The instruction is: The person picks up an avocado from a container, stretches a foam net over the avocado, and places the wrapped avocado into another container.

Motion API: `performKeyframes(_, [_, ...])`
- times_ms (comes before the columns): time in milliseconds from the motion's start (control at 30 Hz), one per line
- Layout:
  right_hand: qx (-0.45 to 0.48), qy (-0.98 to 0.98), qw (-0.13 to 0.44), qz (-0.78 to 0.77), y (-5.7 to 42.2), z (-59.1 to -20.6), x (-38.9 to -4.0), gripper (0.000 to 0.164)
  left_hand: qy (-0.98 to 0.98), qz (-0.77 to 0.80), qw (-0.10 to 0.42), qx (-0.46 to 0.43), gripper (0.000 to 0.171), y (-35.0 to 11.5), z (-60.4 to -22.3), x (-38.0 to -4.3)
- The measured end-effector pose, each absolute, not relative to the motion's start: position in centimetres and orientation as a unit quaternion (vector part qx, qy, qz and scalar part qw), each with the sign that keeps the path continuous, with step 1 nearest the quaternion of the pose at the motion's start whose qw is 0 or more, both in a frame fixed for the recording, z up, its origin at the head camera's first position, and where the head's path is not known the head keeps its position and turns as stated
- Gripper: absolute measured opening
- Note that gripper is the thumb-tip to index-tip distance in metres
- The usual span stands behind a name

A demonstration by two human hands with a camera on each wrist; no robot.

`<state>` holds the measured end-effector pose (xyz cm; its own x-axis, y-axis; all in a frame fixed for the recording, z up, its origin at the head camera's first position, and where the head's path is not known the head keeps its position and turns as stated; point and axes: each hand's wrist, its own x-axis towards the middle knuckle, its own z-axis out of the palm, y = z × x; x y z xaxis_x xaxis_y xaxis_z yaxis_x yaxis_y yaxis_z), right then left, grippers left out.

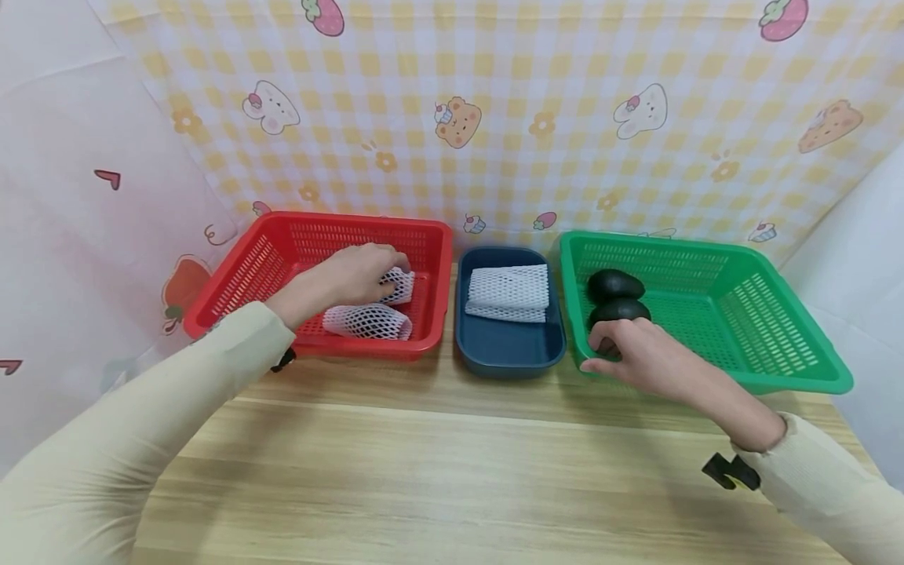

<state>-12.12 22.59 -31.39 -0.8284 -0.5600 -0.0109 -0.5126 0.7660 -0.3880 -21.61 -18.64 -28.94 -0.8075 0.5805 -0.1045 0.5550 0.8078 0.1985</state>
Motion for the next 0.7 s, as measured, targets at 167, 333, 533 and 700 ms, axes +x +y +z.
performKeyframes(167, [-0.289,0.937,0.063,-0.185,22.6,-31.3,-12.0,0.019,0.942,0.096,0.058,0.317,0.053,-16.3,-29.1,-20.0])
performKeyframes(333, [-0.293,0.936,0.063,-0.184,22.6,-31.2,-11.9,0.019,0.926,0.072,0.012,0.370,0.049,-13.6,-29.6,-18.5])
performKeyframes(533, [-0.296,0.936,0.056,-0.183,22.5,-31.3,-11.9,0.019,0.894,0.077,-0.032,0.439,0.038,-11.1,-30.1,-16.7])
performKeyframes(700, [-0.295,0.937,0.054,-0.182,22.5,-31.4,-11.9,0.019,0.880,0.075,-0.002,0.468,0.039,-9.6,-31.5,-15.6])
